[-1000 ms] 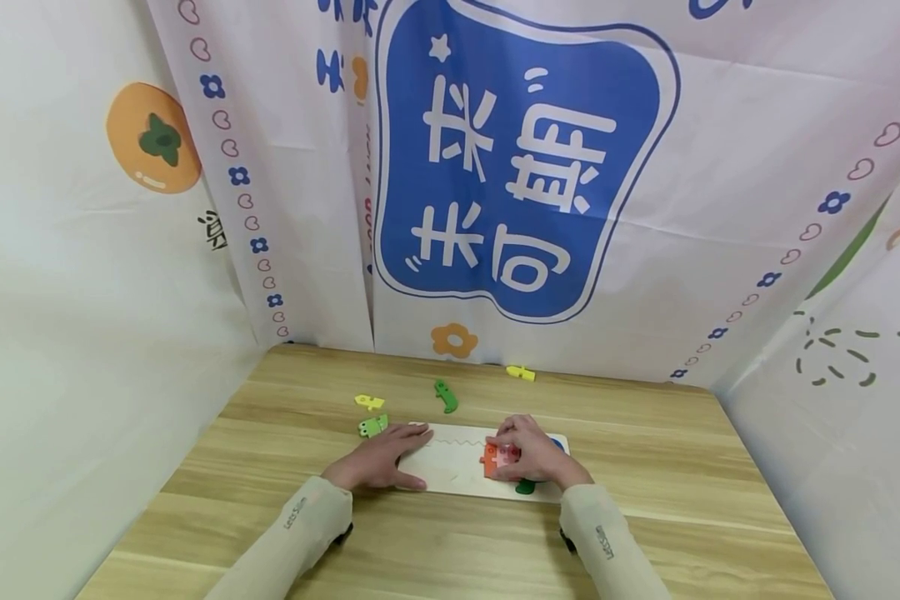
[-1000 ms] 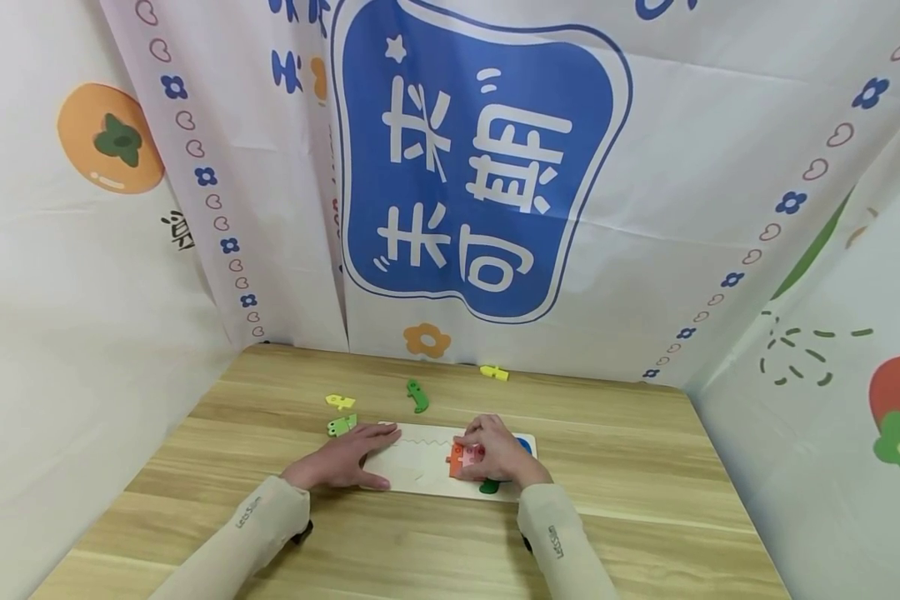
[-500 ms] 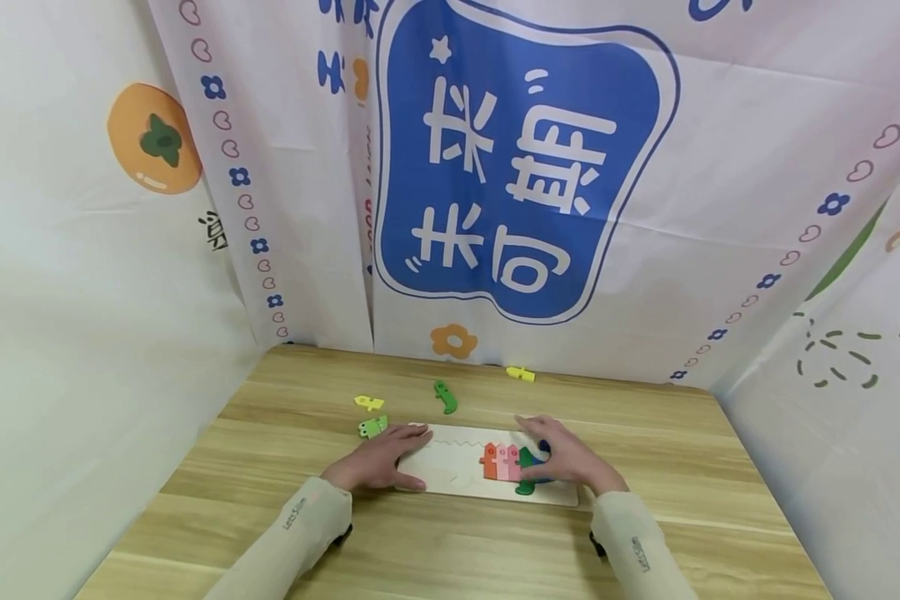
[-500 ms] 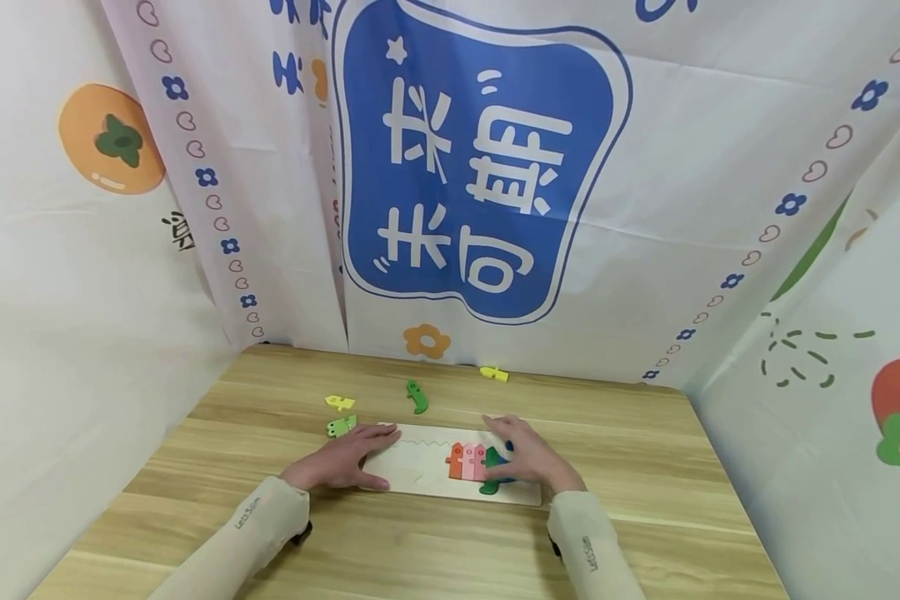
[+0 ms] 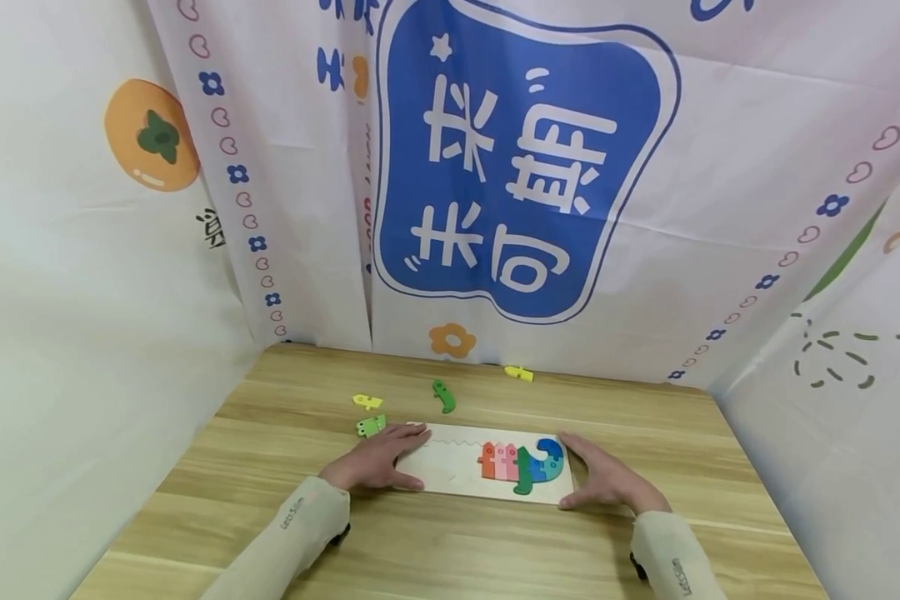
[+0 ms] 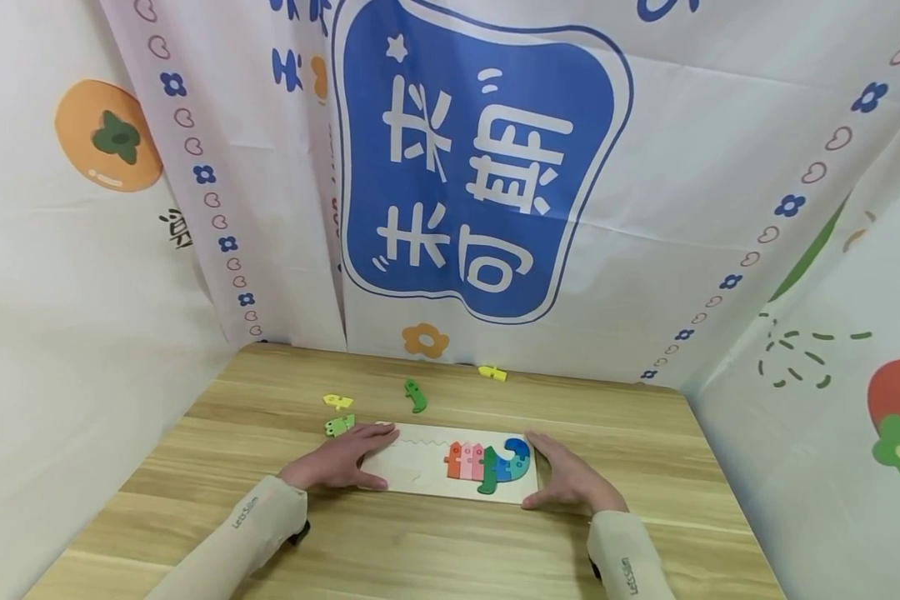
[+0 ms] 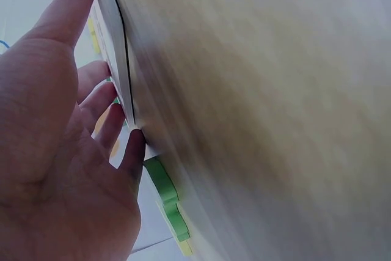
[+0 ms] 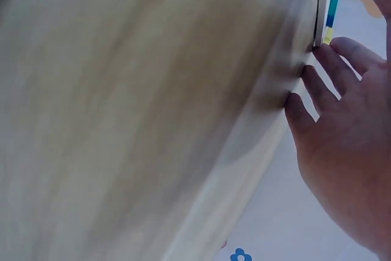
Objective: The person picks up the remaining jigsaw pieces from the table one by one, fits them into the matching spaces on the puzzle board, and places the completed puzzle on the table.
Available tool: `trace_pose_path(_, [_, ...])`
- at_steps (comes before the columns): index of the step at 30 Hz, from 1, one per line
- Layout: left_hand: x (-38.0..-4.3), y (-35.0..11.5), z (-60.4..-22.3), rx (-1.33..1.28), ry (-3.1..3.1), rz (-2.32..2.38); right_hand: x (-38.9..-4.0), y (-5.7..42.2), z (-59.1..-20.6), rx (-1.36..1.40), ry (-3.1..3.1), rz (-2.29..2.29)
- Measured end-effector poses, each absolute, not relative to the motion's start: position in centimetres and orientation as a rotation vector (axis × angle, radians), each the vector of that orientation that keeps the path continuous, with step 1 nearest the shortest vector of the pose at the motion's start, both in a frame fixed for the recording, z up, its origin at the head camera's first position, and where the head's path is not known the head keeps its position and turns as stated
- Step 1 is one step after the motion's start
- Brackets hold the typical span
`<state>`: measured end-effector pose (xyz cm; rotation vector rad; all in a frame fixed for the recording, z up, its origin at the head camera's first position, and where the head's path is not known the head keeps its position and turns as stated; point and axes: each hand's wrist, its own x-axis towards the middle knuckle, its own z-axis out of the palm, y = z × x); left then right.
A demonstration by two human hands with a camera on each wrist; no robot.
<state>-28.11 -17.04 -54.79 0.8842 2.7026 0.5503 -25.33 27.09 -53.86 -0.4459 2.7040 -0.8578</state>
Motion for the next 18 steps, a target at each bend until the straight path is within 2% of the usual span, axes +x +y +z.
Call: trace_pose_path(18, [-29.0,-15.8,-52.8,0.946,2.743,0.498,-25.3,27.2,-53.8,-0.400,2.702,-0.835])
